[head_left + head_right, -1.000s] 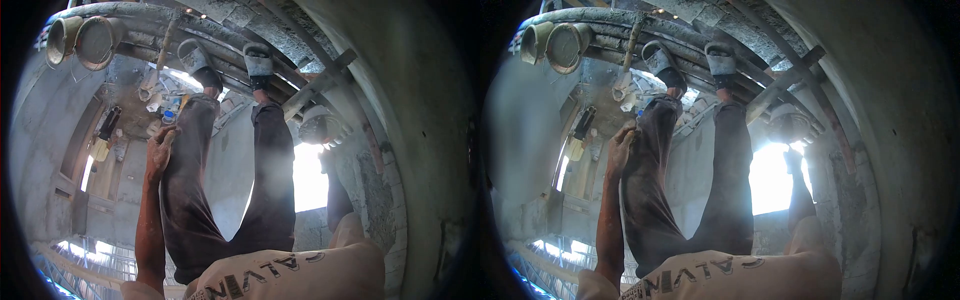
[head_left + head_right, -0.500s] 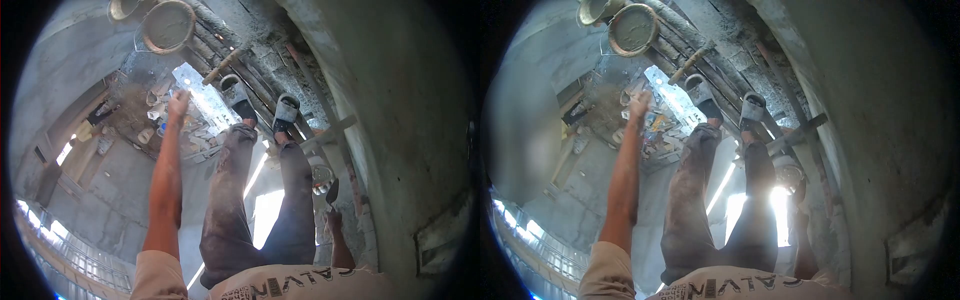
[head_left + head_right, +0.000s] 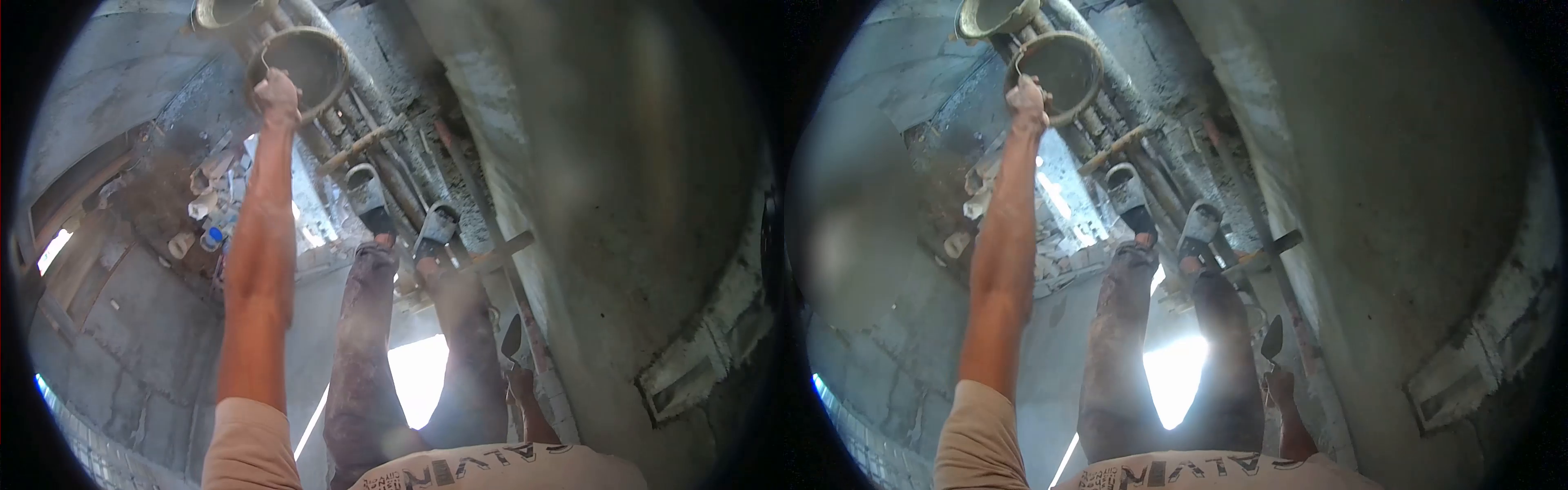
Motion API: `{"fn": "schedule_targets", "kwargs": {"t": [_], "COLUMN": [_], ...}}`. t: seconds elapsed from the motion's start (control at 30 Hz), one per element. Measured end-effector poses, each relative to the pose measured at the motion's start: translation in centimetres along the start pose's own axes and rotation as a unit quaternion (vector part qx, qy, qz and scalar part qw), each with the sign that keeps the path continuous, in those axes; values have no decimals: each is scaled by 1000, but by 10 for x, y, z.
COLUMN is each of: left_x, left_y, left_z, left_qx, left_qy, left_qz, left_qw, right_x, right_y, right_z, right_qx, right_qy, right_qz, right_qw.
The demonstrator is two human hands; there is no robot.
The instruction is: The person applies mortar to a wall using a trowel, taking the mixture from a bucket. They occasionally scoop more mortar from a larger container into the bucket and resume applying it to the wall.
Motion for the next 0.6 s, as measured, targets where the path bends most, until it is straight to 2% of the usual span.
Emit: {"fn": "schedule_targets", "kwargs": {"t": [0.03,0.1,0.13,0.17,0.2,0.23,0.3,0.33,0.4,0.43,0.47,0.5,0.53,0.57,0.6], "left_x": [11,26,32,13,1,-9,-45,-39,-30,-17,-3,0,-8,-31,-74], "left_y": [1,2,0,0,5,9,-4,-9,-31,-50,-71,-93,-112,-126,-138], "left_z": [24,76,87,65,62,61,41,40,68,83,99,113,123,122,105], "left_qx": [-17,-35,-43,31,26,21,19,-18,-84,-39,49,189,314,375,359], "left_qy": [33,46,56,39,22,5,-52,-44,-34,43,40,9,-16,-7,18], "left_qz": [-21,-11,-8,11,20,29,59,44,12,-18,-61,-112,-159,-167,-88], "left_qw": [999,998,997,999,999,999,997,998,996,998,996,975,936,912,929], "right_x": [-8,-18,-17,-15,13,39,-1,14,14,-10,-34,-50,-32,-22,-12], "right_y": [-7,-24,-31,-34,-32,-29,-25,-18,-1,12,25,34,47,61,74], "right_z": [30,95,129,161,165,167,273,295,352,402,454,496,521,552,582], "right_qx": [17,-41,-74,-113,-207,-303,-298,-304,-330,-311,-293,-240,-279,-302,-322], "right_qy": [5,-35,-68,-110,-249,-367,-212,-286,-484,-508,-531,-451,-546,-599,-646], "right_qz": [-10,-25,-38,-54,-110,-198,-194,-182,-185,-178,-170,-139,-169,-196,-228], "right_qw": [1000,998,994,986,940,857,910,890,789,783,777,848,771,715,653]}}
Point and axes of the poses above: each hand's wrist, its own x-axis towards the middle knuckle, its own y-axis out of the palm, z = x × y, the point moved 3 cm from there along x, towards the middle knuckle, and after that the axes turned 1 degree about y, right-handed, at the moved point
